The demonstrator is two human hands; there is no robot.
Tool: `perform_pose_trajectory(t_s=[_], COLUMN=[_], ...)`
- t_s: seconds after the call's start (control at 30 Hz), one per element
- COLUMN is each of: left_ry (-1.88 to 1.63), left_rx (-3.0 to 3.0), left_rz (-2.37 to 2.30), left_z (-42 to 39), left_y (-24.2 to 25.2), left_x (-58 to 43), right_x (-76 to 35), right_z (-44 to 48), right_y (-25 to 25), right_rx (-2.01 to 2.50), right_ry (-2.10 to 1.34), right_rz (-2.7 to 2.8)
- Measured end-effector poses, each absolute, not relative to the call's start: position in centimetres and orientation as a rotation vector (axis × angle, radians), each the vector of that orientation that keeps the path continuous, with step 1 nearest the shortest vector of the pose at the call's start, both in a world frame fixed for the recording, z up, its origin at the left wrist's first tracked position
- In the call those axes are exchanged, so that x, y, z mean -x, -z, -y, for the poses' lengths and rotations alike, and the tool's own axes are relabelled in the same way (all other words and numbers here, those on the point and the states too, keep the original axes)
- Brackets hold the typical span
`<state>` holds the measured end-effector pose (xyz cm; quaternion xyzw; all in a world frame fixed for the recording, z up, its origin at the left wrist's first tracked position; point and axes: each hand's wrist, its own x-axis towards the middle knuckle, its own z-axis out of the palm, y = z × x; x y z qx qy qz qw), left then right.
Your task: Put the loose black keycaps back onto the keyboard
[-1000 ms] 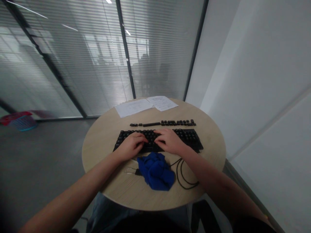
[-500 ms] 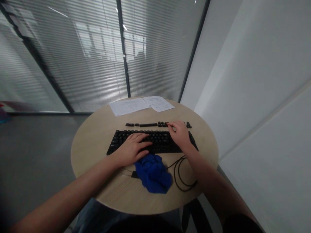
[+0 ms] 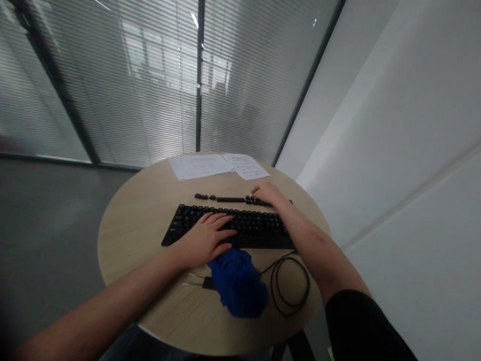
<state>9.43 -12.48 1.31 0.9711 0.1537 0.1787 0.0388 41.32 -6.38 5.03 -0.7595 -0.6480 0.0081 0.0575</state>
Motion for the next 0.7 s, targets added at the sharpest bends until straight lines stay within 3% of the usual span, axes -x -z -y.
perform_pose_trajectory(t_s=[0.43, 0.7], left_ry=[-0.642, -0.645], left_rx=[-2.95, -2.951], left_rz=[-0.42, -0.402], left_z=[12.4, 12.3], left_y=[-1.2, -1.3], left_x=[-9.4, -9.4], right_x=[-41.0, -39.8], right_z=[4.2, 4.7], right_y=[-4.1, -3.7], right_rx=[2.24, 2.252], right_ry=[-0.15, -0.033], right_rz=[2.101, 2.065])
